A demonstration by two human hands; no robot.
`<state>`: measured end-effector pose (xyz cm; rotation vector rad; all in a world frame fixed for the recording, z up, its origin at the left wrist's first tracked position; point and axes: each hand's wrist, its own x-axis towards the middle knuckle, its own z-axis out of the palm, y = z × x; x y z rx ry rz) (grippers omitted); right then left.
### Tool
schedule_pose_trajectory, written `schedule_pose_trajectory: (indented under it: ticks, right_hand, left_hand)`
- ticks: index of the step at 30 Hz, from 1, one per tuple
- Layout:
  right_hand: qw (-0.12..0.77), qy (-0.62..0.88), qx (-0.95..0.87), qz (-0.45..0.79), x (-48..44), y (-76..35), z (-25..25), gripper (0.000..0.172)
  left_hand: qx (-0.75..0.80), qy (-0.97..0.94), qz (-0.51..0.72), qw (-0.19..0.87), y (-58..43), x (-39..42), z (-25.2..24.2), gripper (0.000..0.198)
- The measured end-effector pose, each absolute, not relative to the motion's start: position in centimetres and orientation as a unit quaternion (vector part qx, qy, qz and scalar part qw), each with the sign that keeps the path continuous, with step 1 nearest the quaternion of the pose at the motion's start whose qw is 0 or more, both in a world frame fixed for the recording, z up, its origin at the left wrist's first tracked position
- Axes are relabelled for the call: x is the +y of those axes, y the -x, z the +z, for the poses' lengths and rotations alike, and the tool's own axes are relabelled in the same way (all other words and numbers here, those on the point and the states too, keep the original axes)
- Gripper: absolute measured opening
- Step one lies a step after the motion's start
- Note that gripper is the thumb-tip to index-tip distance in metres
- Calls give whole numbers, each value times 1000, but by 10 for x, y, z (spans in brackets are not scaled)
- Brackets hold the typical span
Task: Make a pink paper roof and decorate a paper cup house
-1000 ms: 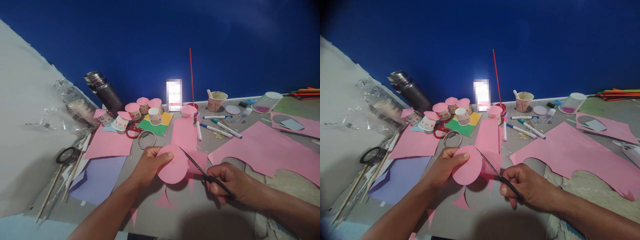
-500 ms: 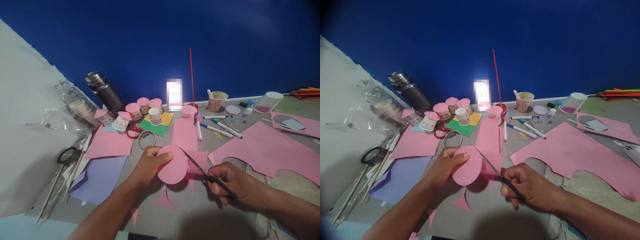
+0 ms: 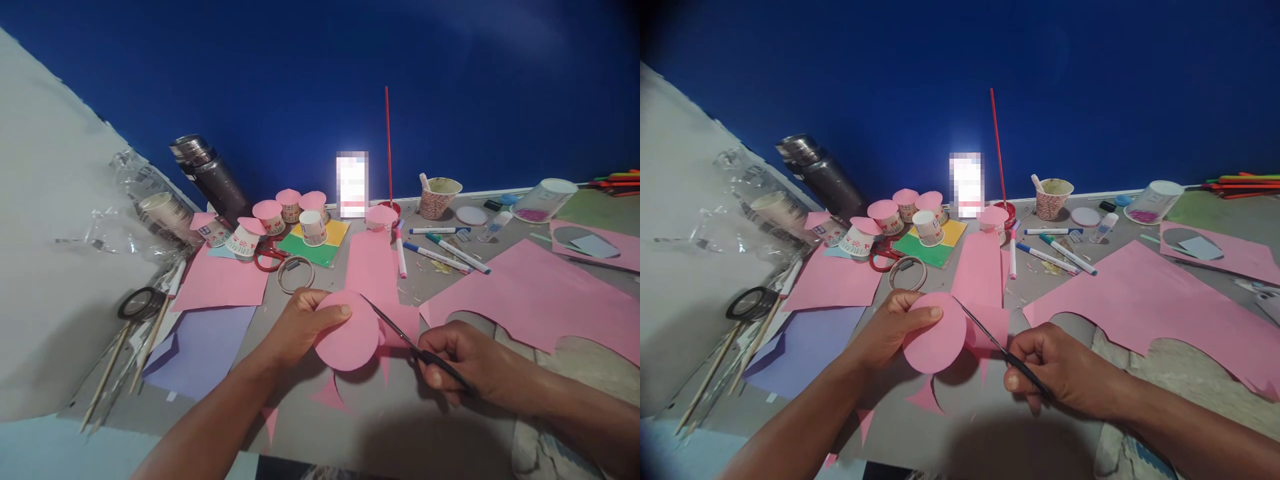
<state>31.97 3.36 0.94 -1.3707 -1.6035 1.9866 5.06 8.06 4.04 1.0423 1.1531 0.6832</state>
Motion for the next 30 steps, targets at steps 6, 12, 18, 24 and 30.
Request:
schedule_pose_trajectory:
  ticks: [6,12,18,24,30]
  right_hand:
    - [117,474,-536,688,33,-320,9,38]
    - [117,463,-545,689,34,-320,8,45]
    - [117,463,-539,694,34,-322,6,55]
    - [116,455,-543,696,33,-324,4,54]
    - [120,458,-542,694,32,-324,4,55]
  left_hand:
    - [504,-476,288,661,-47,80,38,40]
    - [492,-512,249,659,-45,81,38,41]
    - [486,-516,247,660,-43,82,40,41]
    - [484,-512,239,668,-43,82,40,42]
    - [474,-516,235,673,-42,83,44,44]
